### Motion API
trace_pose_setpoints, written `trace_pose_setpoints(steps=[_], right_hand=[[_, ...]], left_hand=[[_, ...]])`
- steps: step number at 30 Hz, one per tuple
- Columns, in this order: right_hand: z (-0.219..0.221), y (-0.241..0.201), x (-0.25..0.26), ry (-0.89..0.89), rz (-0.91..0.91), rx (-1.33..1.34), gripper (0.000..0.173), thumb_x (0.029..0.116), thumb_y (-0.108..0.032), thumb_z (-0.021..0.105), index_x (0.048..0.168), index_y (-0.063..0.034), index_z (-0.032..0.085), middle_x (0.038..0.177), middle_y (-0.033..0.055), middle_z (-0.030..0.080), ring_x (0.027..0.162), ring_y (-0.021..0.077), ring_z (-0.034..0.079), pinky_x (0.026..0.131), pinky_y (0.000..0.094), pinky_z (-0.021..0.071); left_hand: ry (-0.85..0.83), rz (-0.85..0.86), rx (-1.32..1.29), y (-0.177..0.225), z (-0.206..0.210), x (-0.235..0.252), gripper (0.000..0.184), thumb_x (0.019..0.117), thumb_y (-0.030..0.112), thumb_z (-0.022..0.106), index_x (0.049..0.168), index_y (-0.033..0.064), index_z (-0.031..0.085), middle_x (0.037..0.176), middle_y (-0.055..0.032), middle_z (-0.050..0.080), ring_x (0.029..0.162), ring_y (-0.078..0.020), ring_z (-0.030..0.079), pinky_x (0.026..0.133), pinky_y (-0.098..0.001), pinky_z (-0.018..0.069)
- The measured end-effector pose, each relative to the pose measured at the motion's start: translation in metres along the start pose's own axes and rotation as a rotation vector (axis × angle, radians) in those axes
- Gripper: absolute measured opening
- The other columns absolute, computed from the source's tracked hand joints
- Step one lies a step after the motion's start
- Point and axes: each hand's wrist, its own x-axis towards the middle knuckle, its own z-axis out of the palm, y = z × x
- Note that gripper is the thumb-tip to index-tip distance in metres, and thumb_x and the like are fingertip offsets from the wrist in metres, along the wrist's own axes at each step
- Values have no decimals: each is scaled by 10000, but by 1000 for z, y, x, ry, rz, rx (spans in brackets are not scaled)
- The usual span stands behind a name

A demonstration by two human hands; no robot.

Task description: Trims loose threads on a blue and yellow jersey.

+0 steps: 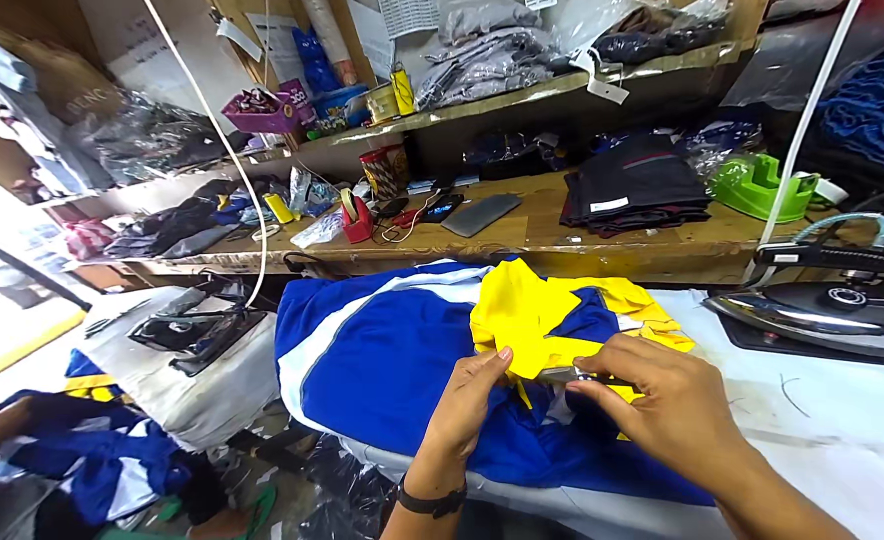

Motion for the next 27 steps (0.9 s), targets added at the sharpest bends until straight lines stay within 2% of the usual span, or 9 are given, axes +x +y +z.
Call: trace_pose_setpoints(steps=[3,5,8,12,14,18,21,24,27], right_hand=[[-11,10,-17,-69,129,68,434,971,-512,567,1004,-101,704,820,17,678,670,144,631,554,362,489],[-10,12,-26,-65,288,345,393,1013,-487,545,1084,-103,593,802,-74,584,658,-8,531,566,185,450],[12,-7,-35,-37,476,845,267,984,-421,623,1050,-168,568,694,-179,437,540,-98,387,488,95,342],[39,-29,-33,-12,566,988,73,976,-155,628,932,-140,571,628,-163,435,513,-77,392,485,97,338],[42,-31,-33,18,581,1015,105,959,-97,640,894,-144,573,615,-154,452,508,-71,402,483,97,341],[37,-29,-45,6,464,818,161,1001,-263,618,959,-107,619,637,-143,432,519,-88,359,476,86,300],[19,-27,-63,-224,413,949,587,1050,-645,293,1060,-151,611,692,-123,392,559,-62,346,502,123,289],[24,-27,-74,-338,501,1133,471,1094,-543,314,964,-185,592,685,-139,395,548,-67,356,492,108,295],[22,-23,-78,-394,574,1305,414,1091,-528,361,934,-190,542,721,-105,470,549,-32,456,490,126,412]], left_hand=[[45,23,-49,-5,1,-6,369,1054,139,399,955,41,741,1039,-43,759,1012,-72,690,900,-256,541],[62,59,-51,-12,8,-12,320,1038,102,449,921,57,744,970,-5,753,943,-48,691,871,-245,553],[58,104,-12,-26,24,-21,224,977,36,558,908,36,771,930,2,758,908,-32,692,851,-230,559],[57,133,79,-40,36,-34,190,980,45,593,912,12,767,917,-3,747,907,-31,688,870,-235,564],[141,164,75,-45,41,-40,159,961,33,628,909,1,775,883,-17,755,849,-40,703,819,-228,584],[214,116,-40,-50,44,-46,175,967,30,623,885,20,776,831,-1,754,804,-39,704,809,-235,586],[172,118,-54,-53,44,-48,205,998,61,597,885,23,764,828,1,745,809,-39,700,809,-233,582],[86,83,-103,-51,48,-49,163,977,47,625,905,12,767,839,-13,750,803,-40,701,783,-222,582],[62,100,-83,-55,51,-48,150,965,6,617,962,-6,767,906,-25,765,867,-43,711,836,-228,583]])
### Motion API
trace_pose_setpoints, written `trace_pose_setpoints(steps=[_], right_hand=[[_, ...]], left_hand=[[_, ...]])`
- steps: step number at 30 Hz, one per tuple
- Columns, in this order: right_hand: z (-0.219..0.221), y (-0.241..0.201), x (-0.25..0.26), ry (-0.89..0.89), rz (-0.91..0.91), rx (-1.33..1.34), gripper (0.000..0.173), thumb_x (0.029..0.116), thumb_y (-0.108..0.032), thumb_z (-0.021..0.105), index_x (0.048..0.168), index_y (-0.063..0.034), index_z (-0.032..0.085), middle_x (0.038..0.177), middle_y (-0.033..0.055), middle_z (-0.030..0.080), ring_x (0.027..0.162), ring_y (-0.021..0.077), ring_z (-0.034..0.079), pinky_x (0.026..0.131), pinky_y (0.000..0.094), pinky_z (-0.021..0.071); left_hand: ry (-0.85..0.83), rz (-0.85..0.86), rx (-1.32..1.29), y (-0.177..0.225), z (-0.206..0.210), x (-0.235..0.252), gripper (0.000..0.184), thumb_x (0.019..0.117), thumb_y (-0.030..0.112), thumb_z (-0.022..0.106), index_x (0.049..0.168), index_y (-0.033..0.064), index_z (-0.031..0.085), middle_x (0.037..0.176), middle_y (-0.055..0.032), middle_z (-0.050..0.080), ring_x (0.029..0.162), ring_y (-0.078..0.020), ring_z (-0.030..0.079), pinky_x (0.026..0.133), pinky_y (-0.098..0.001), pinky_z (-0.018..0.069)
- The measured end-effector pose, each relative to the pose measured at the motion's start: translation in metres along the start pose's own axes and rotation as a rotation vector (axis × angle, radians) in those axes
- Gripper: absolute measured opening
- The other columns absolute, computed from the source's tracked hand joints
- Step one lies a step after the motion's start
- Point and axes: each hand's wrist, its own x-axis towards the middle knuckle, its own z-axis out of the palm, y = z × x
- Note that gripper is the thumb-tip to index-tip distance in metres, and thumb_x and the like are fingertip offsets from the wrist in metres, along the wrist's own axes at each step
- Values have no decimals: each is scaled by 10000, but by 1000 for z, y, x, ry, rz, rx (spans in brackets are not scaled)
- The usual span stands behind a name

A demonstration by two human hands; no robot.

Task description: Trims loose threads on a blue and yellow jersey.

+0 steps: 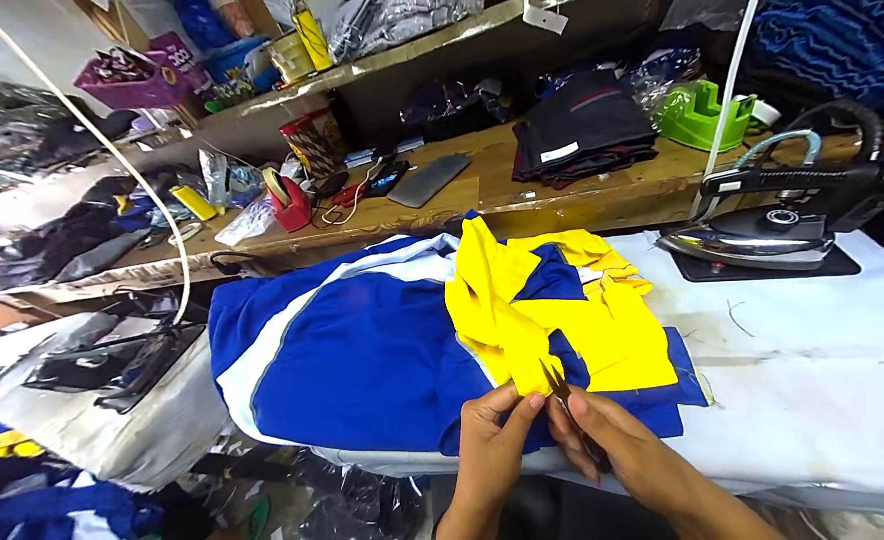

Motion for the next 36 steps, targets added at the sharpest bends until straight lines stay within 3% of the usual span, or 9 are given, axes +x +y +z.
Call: trace_pose_setpoints(steps=[2,6,10,24,26,30,31,34,36], right_hand=[[-4,-3,-5,-77,36,127,411,1075,-544,394,927,-188,537,688,-93,495,519,-15,500,467,143,461],[-3,-6,-12,-85,110,177,403,1073,-528,425,876,-199,547,592,-135,404,429,-69,373,386,96,320],[-1,-2,-14,-56,120,144,402,1090,-493,409,850,-199,543,587,-140,362,430,-76,324,384,91,272],[-4,2,-12,-32,104,135,398,1094,-475,412,843,-198,547,584,-139,360,427,-79,322,383,87,275],[-1,-3,-12,-22,133,213,407,1089,-486,414,837,-199,556,579,-140,370,422,-78,328,378,89,279],[1,-9,-10,-115,237,649,452,1053,-536,470,862,-149,607,592,-105,432,409,-40,397,378,116,354],[2,-9,-9,-83,198,565,441,1061,-512,470,849,-151,606,584,-111,424,408,-49,390,377,107,340],[7,1,-6,188,-73,-176,372,1065,-458,510,811,-192,568,592,-137,388,472,-76,345,432,103,283],[6,0,-5,172,-80,-149,373,1059,-454,526,793,-197,568,586,-142,398,464,-83,351,423,95,288]], left_hand=[[14,11,-13,-4,1,0,152,973,19,619,963,2,770,912,-15,765,871,-39,709,841,-226,579],[48,36,-21,-7,2,1,156,980,38,616,955,14,768,888,-4,761,851,-30,703,826,-218,574],[55,63,-13,-8,3,3,151,979,32,619,959,8,767,893,-6,765,858,-31,707,829,-217,577],[88,150,95,-13,6,2,151,979,59,623,949,7,762,915,-3,763,888,-24,704,848,-216,575],[94,221,156,-15,8,3,135,969,69,638,950,6,755,949,-2,763,930,-29,704,879,-221,573],[110,342,266,-17,12,6,175,997,104,614,954,-11,739,976,-26,759,993,-61,701,937,-245,559],[118,347,266,-16,13,6,176,998,95,605,955,-16,735,968,-28,757,986,-60,701,932,-242,560],[131,310,216,-12,15,6,169,981,49,587,948,-35,730,927,-23,752,921,-35,701,878,-216,570],[127,273,163,-9,15,5,174,984,40,578,954,-35,732,910,-19,754,892,-33,705,857,-213,576]])
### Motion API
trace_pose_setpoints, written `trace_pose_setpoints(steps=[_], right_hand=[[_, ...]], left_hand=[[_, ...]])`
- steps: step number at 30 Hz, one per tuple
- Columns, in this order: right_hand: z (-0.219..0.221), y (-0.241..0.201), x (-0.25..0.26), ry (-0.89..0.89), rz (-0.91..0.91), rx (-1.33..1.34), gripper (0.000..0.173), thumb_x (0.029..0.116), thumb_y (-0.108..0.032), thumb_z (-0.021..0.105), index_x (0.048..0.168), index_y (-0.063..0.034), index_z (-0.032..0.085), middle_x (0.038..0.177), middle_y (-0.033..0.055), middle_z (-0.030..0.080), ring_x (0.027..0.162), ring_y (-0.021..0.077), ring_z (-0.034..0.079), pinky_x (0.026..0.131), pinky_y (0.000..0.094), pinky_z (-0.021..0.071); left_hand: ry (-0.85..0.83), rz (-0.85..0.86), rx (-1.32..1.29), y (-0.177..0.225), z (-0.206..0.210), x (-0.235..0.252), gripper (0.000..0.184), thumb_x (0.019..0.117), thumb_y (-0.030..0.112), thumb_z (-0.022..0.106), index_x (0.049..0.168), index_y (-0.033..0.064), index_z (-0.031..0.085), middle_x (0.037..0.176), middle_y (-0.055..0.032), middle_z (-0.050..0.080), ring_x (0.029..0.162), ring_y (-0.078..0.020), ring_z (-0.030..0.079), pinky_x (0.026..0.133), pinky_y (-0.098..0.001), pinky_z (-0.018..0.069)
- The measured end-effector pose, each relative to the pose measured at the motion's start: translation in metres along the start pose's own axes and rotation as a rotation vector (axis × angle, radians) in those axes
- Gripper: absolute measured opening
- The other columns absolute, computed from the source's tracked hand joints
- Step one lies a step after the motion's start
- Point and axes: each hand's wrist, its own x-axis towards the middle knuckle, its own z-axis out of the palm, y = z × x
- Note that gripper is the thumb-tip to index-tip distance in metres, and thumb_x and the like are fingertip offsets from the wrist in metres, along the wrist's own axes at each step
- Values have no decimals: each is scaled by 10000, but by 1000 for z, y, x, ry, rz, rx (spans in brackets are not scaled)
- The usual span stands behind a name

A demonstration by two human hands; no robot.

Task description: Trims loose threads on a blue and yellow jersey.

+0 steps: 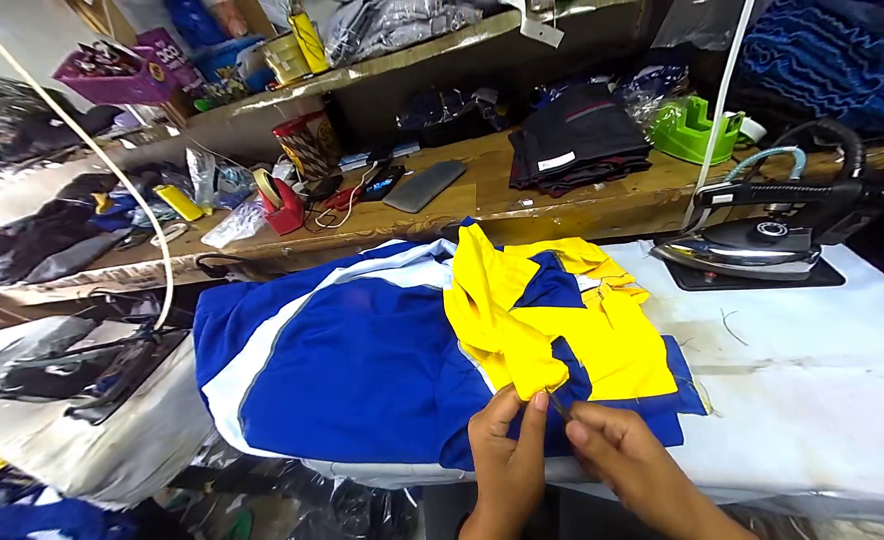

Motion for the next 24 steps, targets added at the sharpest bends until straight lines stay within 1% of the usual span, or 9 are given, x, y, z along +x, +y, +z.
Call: trace_pose_setpoints(steps=[2,3,4,7,8,11,12,17,24], right_hand=[[-5,-6,2,-188,191,455,412,1050,-489,520,792,-182,614,576,-136,450,422,-82,395,377,87,321],[-7,-5,3,-243,240,592,421,1043,-497,531,808,-162,630,588,-119,472,423,-64,421,379,100,345],[-6,-4,4,-224,217,557,415,1044,-484,537,800,-162,630,585,-118,474,425,-64,423,381,98,343],[4,5,5,90,-75,-114,376,1026,-449,590,765,-178,572,571,-130,423,470,-78,380,430,104,297],[6,6,5,116,-98,-153,375,1022,-448,596,764,-177,569,573,-130,417,475,-78,377,435,107,296],[2,-5,6,-105,112,340,400,1040,-450,561,741,-189,609,559,-133,456,420,-77,405,375,94,324],[1,-6,7,-123,133,384,398,1037,-448,570,740,-187,616,560,-129,466,417,-73,414,371,97,332],[9,2,10,28,21,209,374,1047,-332,577,698,-200,570,549,-140,420,434,-82,390,396,88,316],[15,12,8,5,-9,232,417,1068,-405,528,697,-215,542,569,-151,386,460,-82,359,427,90,295]], left_hand=[[-9,-24,-31,3,-1,0,185,990,53,568,951,-23,732,903,-14,756,889,-36,707,854,-219,575],[-10,-29,-34,4,-1,1,184,989,48,567,950,-26,731,899,-17,755,887,-40,708,851,-222,576],[-8,-26,-26,5,-1,1,179,983,35,567,946,-32,729,891,-21,753,878,-40,708,842,-220,578],[6,6,25,3,-2,3,163,960,4,572,932,-52,723,861,-28,743,834,-28,702,804,-199,582],[9,16,32,3,-2,3,160,959,1,573,930,-53,721,859,-27,742,828,-24,700,800,-195,581],[9,20,27,4,-1,2,159,966,17,575,934,-44,719,864,-10,744,833,-12,695,805,-191,574],[10,20,22,5,0,3,160,968,18,574,931,-43,718,862,-11,744,834,-12,696,804,-191,574],[17,32,34,3,0,1,155,962,8,579,914,-51,715,829,-12,737,799,-6,692,778,-183,577],[18,13,-17,2,0,-1,166,978,36,572,928,-34,714,852,-1,741,821,-10,694,795,-187,574]])
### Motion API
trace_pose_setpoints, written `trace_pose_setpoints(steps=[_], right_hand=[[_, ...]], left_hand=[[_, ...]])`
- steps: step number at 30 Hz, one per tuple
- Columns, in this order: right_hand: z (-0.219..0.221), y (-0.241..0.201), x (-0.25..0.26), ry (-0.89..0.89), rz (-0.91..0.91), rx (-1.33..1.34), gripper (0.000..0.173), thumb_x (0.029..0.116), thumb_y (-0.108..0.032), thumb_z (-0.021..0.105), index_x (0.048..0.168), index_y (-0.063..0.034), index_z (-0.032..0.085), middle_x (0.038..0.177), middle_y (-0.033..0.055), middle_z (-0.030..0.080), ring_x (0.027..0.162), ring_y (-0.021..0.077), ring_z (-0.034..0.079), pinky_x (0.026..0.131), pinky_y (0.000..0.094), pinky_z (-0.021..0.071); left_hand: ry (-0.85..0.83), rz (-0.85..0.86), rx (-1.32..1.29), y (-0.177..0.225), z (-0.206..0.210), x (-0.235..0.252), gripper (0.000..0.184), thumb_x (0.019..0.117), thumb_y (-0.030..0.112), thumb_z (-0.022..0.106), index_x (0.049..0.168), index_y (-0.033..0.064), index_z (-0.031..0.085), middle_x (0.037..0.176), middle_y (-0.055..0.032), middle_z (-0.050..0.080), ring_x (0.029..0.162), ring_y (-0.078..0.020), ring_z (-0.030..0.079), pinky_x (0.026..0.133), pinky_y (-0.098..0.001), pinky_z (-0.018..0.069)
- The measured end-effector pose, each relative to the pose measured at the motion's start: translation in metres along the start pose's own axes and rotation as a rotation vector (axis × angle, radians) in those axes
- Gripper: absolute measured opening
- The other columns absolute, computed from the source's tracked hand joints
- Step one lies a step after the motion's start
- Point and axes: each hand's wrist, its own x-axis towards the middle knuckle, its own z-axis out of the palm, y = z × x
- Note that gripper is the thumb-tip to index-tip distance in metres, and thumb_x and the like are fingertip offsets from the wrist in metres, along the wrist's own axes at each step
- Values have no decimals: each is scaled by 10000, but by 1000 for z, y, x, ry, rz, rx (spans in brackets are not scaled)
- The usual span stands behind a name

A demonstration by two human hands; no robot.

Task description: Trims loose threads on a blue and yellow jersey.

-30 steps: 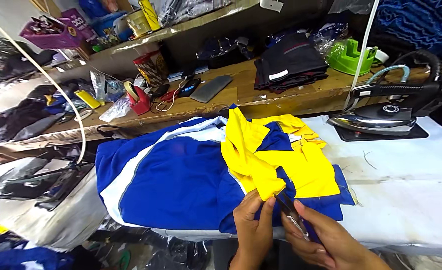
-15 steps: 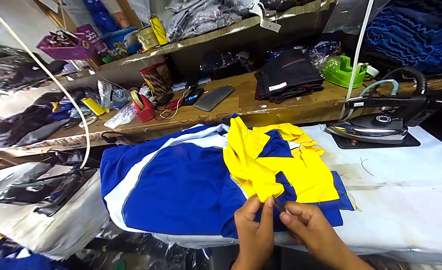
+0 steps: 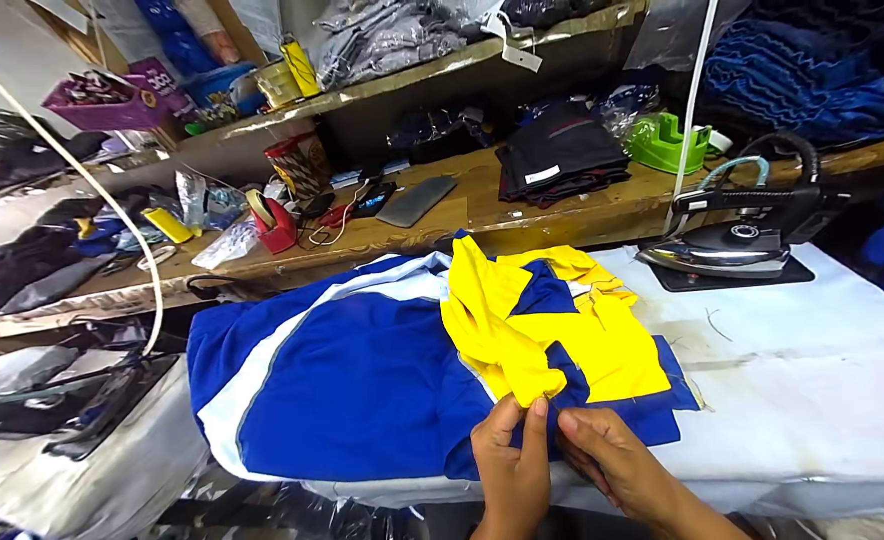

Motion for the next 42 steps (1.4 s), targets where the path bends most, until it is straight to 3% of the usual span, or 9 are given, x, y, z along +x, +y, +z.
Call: trace_pose_setpoints(steps=[4,10,14,18,23,29,34,38,42], right_hand=[[-1,0,-2,-26,-9,-37,380,1065,-436,523,766,-205,560,589,-144,409,447,-87,378,405,83,324],[-2,-8,-8,-7,32,-16,396,1053,-469,532,760,-203,558,563,-143,407,421,-78,383,382,93,328],[-6,-2,-7,154,-183,-505,425,1045,-479,545,773,-153,558,585,-111,408,491,-70,368,451,116,293],[-10,-11,-6,26,-7,-114,390,1041,-421,571,713,-211,545,545,-148,399,422,-86,376,384,91,312],[-12,-10,-7,57,24,-152,403,1044,-379,566,678,-213,539,546,-141,392,429,-74,366,392,101,298],[-14,-4,-9,-34,-3,-123,403,1072,-401,518,716,-215,542,574,-149,383,461,-81,359,427,90,297],[-17,-3,-11,-53,-5,-175,389,1076,-418,504,751,-205,525,590,-134,384,457,-70,359,417,97,301],[-17,-2,-13,-17,13,-182,384,1061,-424,527,741,-212,521,569,-141,375,440,-73,356,404,98,302],[-16,1,-15,9,28,-203,383,1052,-441,541,745,-211,531,557,-142,372,433,-74,354,400,99,296]], left_hand=[[-21,-55,-53,0,-1,2,178,1011,55,535,990,-23,693,904,-1,736,875,-31,698,839,-210,575],[-74,-38,35,1,-3,7,174,973,20,564,942,-53,719,886,-46,752,871,-48,718,822,-201,583],[-118,-254,-182,8,-6,7,212,1008,-2,525,1026,-80,721,1000,-141,772,980,-165,747,904,-284,591],[-72,-212,-164,8,2,2,209,1005,3,530,1025,-72,724,1019,-126,775,1008,-151,742,921,-272,580],[-20,-75,-4,1,7,-6,176,974,1,559,939,-68,717,917,-89,771,928,-105,745,858,-242,595],[-1,-28,-14,2,6,-8,166,981,20,568,955,-44,719,900,-23,755,887,-38,712,846,-210,579],[2,-9,75,0,4,-9,154,967,9,580,938,-54,718,874,-29,741,850,-24,700,817,-191,579],[-17,-130,64,4,1,-9,181,968,19,582,879,-27,732,798,-20,733,776,-21,695,750,-181,573],[-6,-340,-154,4,1,-13,214,998,7,539,948,-43,741,953,-104,773,946,-123,737,888,-266,582]])
